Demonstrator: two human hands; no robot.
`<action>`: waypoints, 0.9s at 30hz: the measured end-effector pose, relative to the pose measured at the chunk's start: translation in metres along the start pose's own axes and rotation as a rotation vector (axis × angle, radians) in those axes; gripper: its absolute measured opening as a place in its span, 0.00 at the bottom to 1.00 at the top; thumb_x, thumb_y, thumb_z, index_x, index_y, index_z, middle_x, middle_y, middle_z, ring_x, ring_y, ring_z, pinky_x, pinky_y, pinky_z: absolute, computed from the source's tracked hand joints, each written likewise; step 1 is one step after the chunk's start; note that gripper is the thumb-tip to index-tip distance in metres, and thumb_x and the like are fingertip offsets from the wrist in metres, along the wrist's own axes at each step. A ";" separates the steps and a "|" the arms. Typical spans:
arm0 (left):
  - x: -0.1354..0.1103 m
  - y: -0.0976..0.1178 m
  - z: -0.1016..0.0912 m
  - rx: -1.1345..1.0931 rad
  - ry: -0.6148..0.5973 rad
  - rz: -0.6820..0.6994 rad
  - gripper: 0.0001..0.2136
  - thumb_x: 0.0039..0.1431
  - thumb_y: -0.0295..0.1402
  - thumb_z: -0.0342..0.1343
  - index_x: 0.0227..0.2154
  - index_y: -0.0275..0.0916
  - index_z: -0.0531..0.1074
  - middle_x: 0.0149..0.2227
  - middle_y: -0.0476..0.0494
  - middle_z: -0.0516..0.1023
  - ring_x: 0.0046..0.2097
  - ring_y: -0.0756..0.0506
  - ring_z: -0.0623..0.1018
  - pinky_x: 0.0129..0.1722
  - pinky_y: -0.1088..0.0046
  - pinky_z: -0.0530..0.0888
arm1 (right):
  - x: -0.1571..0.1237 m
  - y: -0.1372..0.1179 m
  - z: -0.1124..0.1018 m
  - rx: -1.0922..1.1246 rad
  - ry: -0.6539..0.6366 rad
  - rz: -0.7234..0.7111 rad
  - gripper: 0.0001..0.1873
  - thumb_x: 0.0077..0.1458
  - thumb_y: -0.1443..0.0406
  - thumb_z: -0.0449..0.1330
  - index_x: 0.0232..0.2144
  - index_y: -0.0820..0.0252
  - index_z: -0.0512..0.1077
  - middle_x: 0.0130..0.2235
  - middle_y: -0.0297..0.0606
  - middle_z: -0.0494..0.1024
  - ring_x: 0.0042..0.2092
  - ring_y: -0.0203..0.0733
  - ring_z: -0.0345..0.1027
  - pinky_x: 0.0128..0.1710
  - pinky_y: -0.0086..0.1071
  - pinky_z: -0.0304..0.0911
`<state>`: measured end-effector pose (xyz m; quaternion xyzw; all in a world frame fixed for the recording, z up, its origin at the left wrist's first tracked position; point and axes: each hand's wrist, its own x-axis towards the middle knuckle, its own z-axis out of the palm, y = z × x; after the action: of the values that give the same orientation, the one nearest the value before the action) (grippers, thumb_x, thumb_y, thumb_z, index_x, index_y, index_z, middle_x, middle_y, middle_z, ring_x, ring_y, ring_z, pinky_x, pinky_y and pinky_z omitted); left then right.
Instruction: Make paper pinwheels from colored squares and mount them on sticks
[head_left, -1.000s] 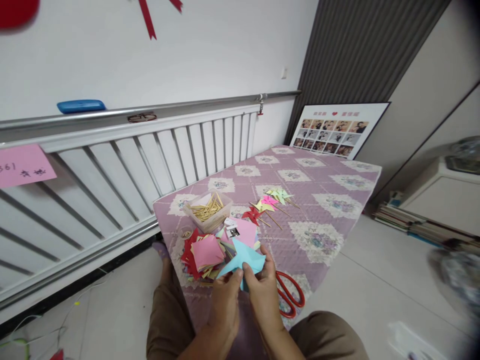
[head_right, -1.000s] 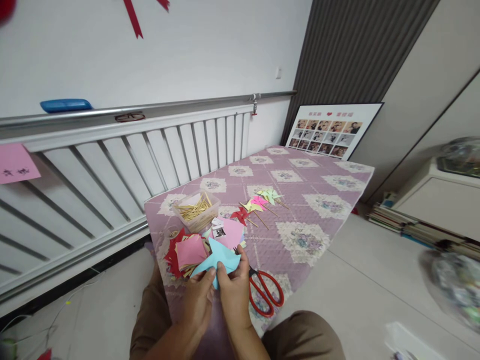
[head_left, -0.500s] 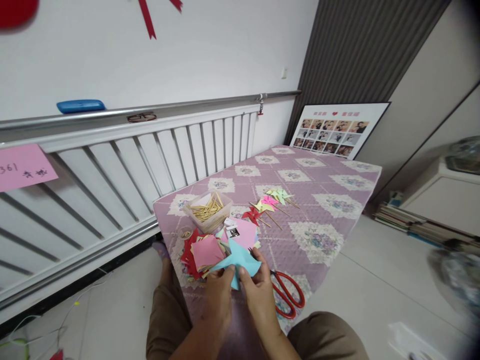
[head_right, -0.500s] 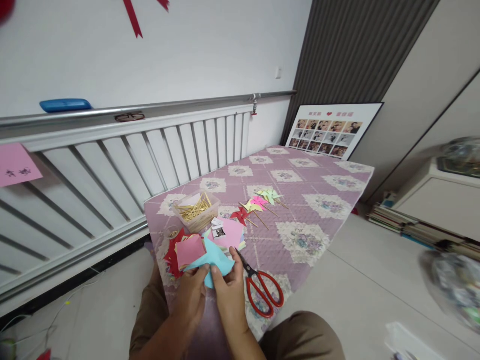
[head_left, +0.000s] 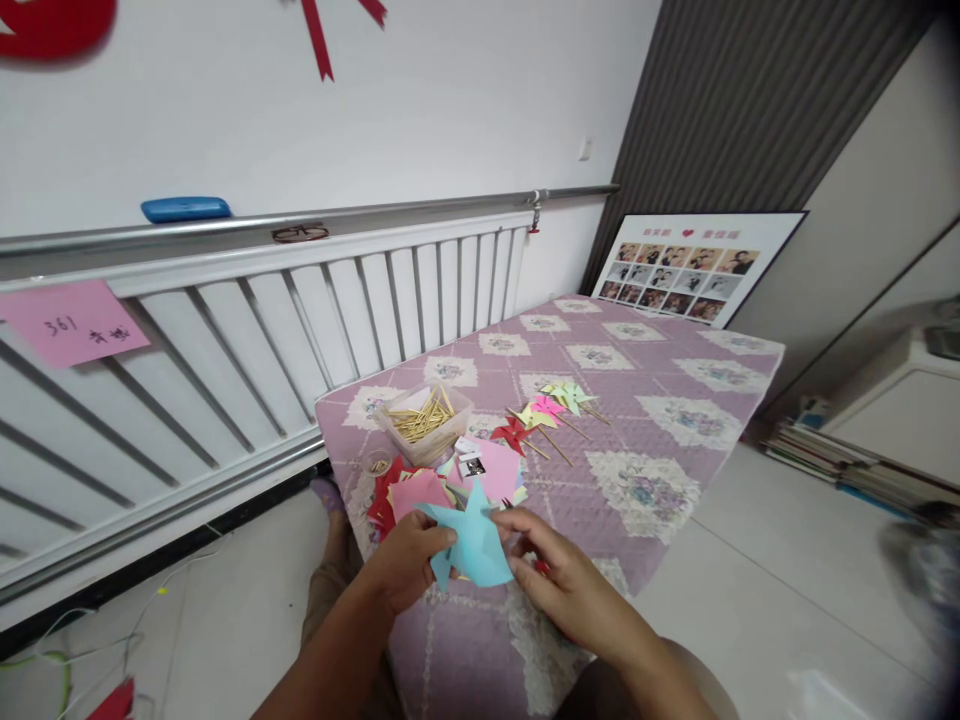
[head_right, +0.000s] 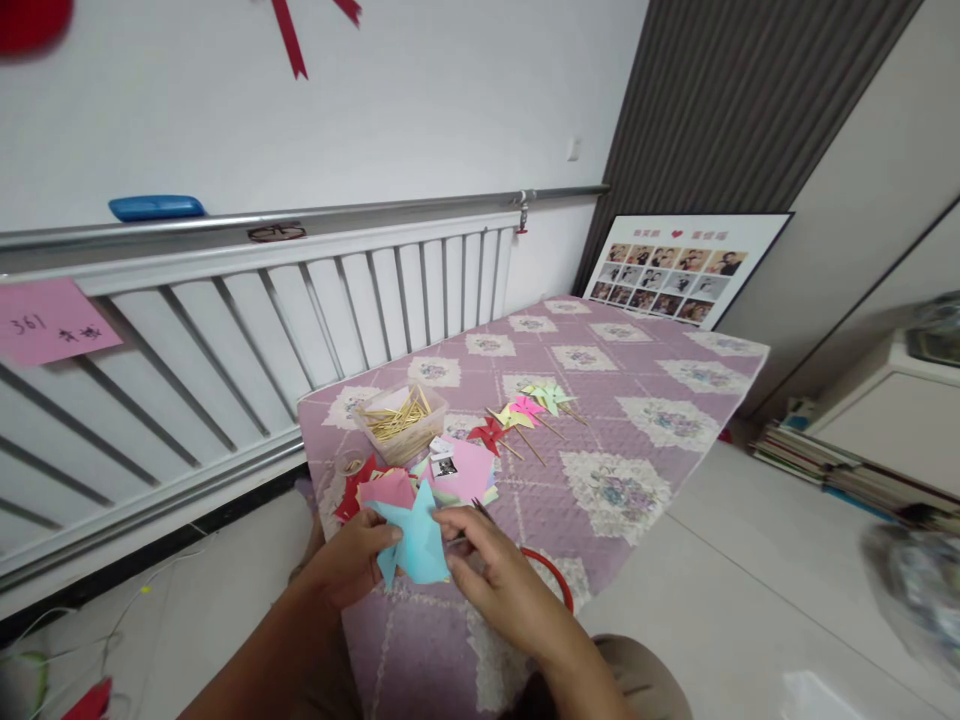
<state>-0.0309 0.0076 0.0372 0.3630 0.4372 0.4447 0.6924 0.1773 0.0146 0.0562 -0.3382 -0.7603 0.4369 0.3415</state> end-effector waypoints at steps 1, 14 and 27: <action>-0.001 0.001 -0.001 0.002 -0.020 -0.005 0.11 0.40 0.38 0.63 0.23 0.35 0.73 0.21 0.49 0.71 0.22 0.51 0.68 0.26 0.72 0.67 | 0.000 -0.004 0.000 -0.048 -0.030 -0.016 0.19 0.59 0.70 0.54 0.51 0.50 0.69 0.45 0.37 0.75 0.45 0.42 0.69 0.46 0.35 0.65; -0.005 -0.003 0.005 0.158 -0.094 0.029 0.04 0.44 0.29 0.56 0.20 0.35 0.72 0.18 0.52 0.68 0.22 0.52 0.64 0.25 0.75 0.61 | 0.006 -0.003 0.013 -0.180 -0.068 -0.030 0.08 0.63 0.65 0.54 0.31 0.55 0.69 0.34 0.33 0.66 0.37 0.40 0.64 0.38 0.31 0.60; -0.004 -0.006 0.007 0.372 0.005 0.035 0.04 0.44 0.31 0.55 0.20 0.36 0.69 0.18 0.54 0.64 0.22 0.53 0.59 0.23 0.76 0.56 | 0.009 -0.005 0.014 -0.373 -0.065 -0.033 0.09 0.62 0.67 0.55 0.27 0.58 0.67 0.34 0.34 0.67 0.39 0.40 0.65 0.38 0.31 0.59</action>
<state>-0.0235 0.0009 0.0358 0.4913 0.5072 0.3692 0.6042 0.1598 0.0138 0.0577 -0.3688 -0.8443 0.2931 0.2554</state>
